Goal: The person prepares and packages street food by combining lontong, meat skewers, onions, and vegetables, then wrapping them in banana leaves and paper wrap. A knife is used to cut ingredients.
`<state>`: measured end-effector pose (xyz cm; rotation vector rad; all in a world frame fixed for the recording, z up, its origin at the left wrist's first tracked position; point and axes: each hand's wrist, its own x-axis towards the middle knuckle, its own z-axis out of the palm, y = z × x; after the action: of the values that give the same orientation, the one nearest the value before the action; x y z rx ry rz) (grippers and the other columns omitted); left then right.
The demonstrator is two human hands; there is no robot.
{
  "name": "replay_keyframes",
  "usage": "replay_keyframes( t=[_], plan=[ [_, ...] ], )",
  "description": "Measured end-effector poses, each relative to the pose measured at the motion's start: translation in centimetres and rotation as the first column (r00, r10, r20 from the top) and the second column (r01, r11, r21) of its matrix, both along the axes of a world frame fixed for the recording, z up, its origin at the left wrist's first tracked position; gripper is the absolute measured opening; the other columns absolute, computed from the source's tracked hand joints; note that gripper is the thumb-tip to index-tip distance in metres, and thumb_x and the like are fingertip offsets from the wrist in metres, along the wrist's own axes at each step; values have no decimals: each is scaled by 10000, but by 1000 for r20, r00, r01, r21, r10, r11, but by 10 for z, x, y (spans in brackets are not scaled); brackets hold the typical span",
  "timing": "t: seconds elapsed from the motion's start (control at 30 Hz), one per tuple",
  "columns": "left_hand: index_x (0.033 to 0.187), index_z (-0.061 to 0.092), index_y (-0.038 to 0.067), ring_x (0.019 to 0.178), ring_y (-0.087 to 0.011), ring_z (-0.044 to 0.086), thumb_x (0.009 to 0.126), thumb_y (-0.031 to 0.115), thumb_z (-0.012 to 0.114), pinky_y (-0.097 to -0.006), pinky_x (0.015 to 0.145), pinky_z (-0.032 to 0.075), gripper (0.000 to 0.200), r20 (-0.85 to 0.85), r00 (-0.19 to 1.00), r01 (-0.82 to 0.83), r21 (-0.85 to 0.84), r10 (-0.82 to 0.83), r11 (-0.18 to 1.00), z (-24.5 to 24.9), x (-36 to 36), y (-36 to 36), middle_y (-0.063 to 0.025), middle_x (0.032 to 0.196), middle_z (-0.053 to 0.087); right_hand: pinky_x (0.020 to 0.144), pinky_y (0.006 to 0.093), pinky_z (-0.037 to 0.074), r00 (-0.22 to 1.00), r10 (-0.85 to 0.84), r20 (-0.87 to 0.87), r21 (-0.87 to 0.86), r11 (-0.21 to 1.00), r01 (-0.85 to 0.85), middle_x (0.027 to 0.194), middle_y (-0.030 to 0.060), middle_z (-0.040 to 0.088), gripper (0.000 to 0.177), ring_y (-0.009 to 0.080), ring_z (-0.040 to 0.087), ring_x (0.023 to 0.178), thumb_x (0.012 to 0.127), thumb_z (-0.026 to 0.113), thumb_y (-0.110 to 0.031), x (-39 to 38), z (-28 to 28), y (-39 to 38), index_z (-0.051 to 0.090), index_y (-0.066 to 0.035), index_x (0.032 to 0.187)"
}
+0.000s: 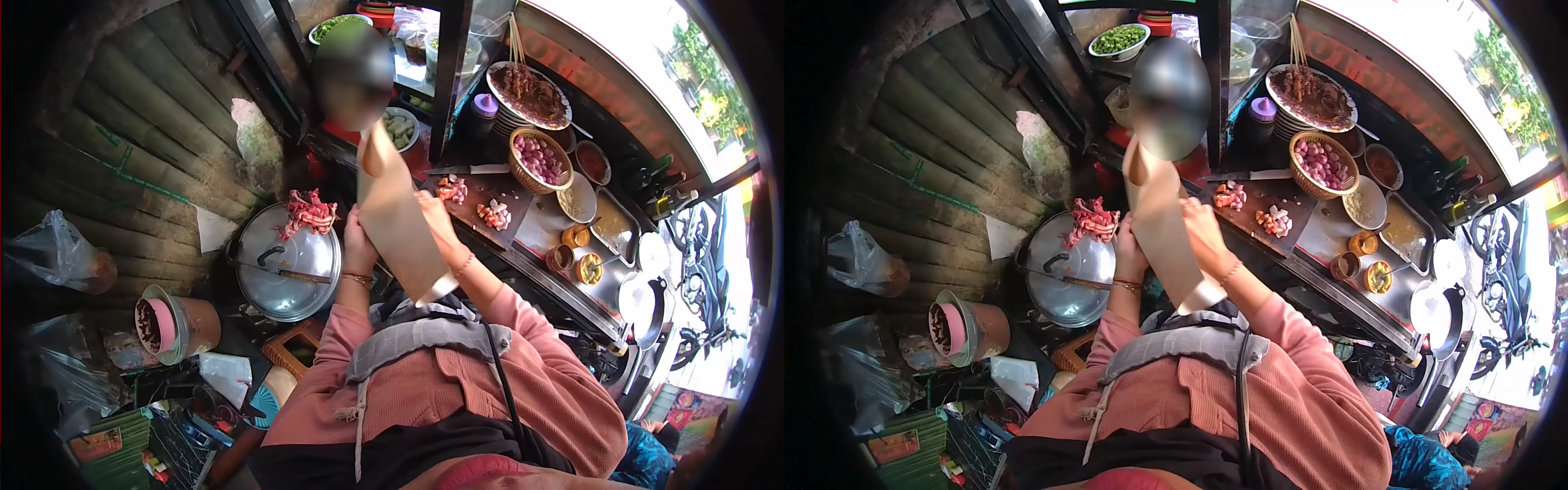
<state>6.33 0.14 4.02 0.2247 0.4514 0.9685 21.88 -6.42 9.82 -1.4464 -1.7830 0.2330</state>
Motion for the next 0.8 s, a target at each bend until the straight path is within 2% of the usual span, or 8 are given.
replay_keyframes(
  t=[0.1, 0.17, 0.2, 0.27, 0.37, 0.47, 0.63, 0.8],
  plan=[
    [1174, 543, 21, 1049, -270, 594, 962, 252, 365, -416, 932, 475, 361, 186, 981, 82, -112, -60, 990, -17, -7, 0, -108, 1161, 598, 711, 394, 445, 789, 41, 613, -37, 999, -23, 884, 124, 607, 450, 295, 578, 873, 713, 605, -90, -28, -1, 15, 575, -15, 1155],
    [1185, 540, 22, 1087, -274, 570, 954, 246, 390, -433, 963, 450, 355, 293, 954, 34, 119, -67, 992, -46, -31, 10, -125, 1171, 591, 696, 395, 471, 959, 245, -144, -147, 953, -266, 897, 120, 637, 438, 280, 617, 857, 729, 597, -45, -33, -31, 58, 574, -23, 1166],
    [1253, 496, 17, 1148, -280, 531, 954, 251, 406, -441, 999, 418, 390, -279, 948, -49, 339, 150, 939, -67, -45, 11, -146, 1231, 555, 660, 372, 494, 885, 194, -424, -118, 957, -266, 854, 111, 650, 406, 259, 650, 781, 765, 573, -27, -32, -35, 73, 566, -23, 1171],
    [1371, 374, 20, 1261, -293, 435, 973, 249, 368, -438, 1035, 382, 459, 100, 981, -183, 215, 165, 959, -121, -80, 27, -158, 1385, 431, 640, 325, 512, 698, -174, -695, -415, 889, -192, 839, 121, 643, 312, 218, 650, 714, 866, 541, -126, -20, -39, 104, 545, 0, 1152],
    [1370, 379, 25, 1265, -293, 430, 976, 259, 356, -436, 1041, 373, 459, 151, 973, -194, 133, 174, 972, -131, -82, 60, -152, 1393, 423, 656, 370, 519, 163, -635, -755, -633, 642, -433, 986, 200, 610, 455, 292, 628, 770, 952, 440, -311, -2, -48, 150, 376, 19, 1258],
    [1370, 386, 34, 1271, -292, 422, 980, 273, 338, -434, 1051, 359, 460, 219, 955, -206, 14, 198, 979, -134, -87, 100, -143, 1406, 412, 693, 427, 519, -279, -709, -647, -527, 681, -508, 1171, 292, 516, 470, 385, 595, 910, 974, 318, -329, 13, -101, 195, 317, 27, 1280],
    [1369, 397, 48, 1282, -291, 410, 986, 297, 309, -429, 1068, 336, 465, 313, 913, -202, -207, 261, 957, -143, -103, 142, -128, 1428, 393, 622, 367, 529, -415, -647, -640, -526, 762, -377, 1034, 262, 578, 403, 327, 613, 806, 958, 335, -224, 22, -134, 219, 380, 71, 1228],
    [1368, 409, 63, 1292, -290, 397, 992, 320, 279, -425, 1084, 312, 473, 409, 848, -141, -437, 336, 888, -167, -101, 146, -112, 1450, 375, 595, 299, 521, -183, -571, -801, -495, 802, -334, 995, 239, 580, 381, 265, 605, 767, 934, 377, -141, 12, -98, 190, 361, 119, 1213]
  ],
)
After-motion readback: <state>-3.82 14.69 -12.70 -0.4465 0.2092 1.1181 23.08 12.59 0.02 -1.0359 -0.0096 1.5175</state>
